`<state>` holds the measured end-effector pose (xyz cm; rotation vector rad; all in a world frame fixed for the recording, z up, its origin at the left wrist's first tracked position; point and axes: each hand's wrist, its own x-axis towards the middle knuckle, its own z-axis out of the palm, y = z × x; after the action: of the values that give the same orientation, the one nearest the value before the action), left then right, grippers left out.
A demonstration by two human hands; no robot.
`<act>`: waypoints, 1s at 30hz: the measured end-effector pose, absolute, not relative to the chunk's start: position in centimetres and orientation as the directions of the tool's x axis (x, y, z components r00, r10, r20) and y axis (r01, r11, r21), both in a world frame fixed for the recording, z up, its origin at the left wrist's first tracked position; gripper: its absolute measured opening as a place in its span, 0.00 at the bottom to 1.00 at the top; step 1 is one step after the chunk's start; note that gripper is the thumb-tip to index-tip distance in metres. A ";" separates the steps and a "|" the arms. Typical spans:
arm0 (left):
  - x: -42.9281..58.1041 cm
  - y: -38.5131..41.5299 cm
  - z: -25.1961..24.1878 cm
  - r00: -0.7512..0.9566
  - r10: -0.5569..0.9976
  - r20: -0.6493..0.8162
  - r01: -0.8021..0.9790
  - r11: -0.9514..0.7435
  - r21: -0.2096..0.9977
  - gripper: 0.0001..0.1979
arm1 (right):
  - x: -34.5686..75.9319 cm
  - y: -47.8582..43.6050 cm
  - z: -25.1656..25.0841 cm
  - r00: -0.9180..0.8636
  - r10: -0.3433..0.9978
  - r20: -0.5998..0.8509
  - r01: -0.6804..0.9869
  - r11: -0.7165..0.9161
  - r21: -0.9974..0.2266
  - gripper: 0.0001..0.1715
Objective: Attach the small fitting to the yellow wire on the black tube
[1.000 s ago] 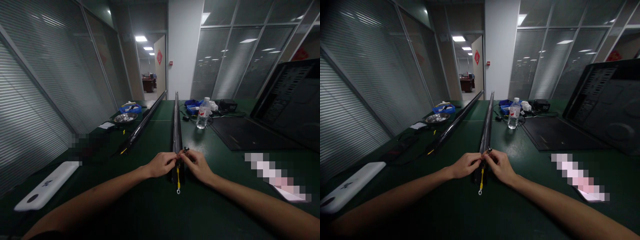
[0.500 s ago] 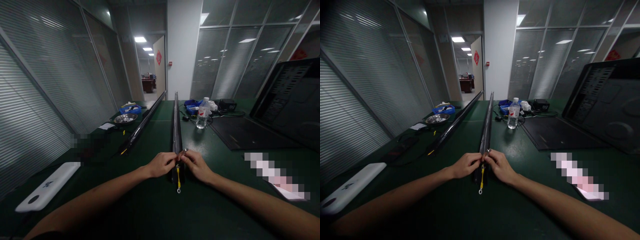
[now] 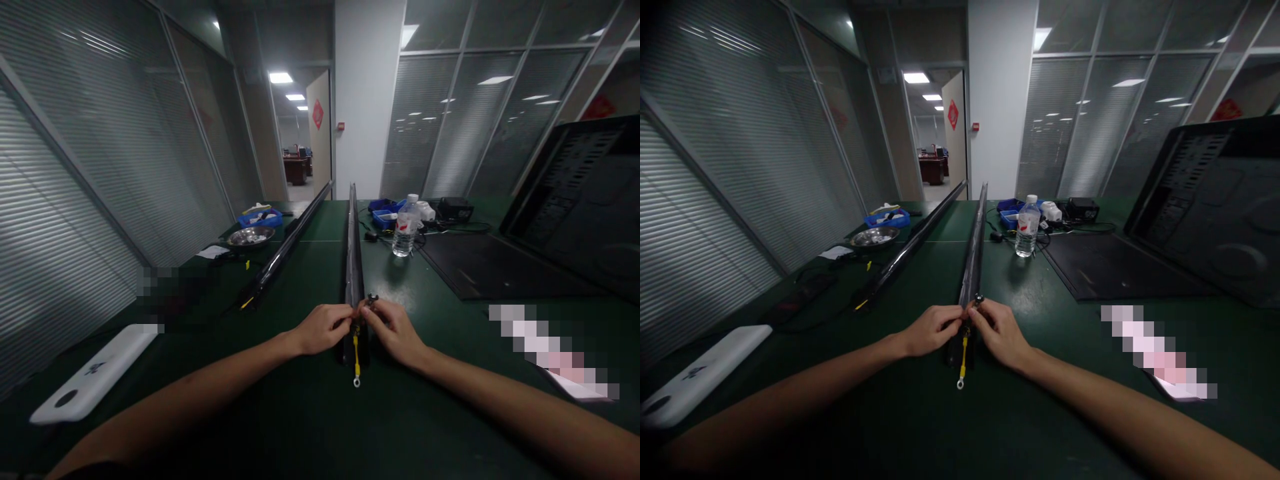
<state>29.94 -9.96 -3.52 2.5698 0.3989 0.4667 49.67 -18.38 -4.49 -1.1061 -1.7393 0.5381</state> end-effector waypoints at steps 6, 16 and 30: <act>29.8 -10.0 -3.4 0.896 0.371 0.243 0.188 -0.815 0.548 0.09 | 49.5 -18.7 -4.2 -0.158 0.833 0.530 0.454 0.538 -0.710 0.15; 29.7 -10.0 -3.6 0.895 0.377 0.237 0.180 -0.793 0.581 0.10 | 49.2 -18.9 -4.1 -0.180 0.818 0.547 0.504 0.554 -0.663 0.14; 29.8 -9.9 -3.8 0.886 0.398 0.239 0.210 -0.802 0.559 0.10 | 49.4 -18.6 -4.1 -0.218 0.816 0.536 0.472 0.569 -0.674 0.15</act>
<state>29.83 -9.93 -3.78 2.5157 0.4395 0.4714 49.39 -18.64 -4.13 -1.0463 -1.8661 0.4614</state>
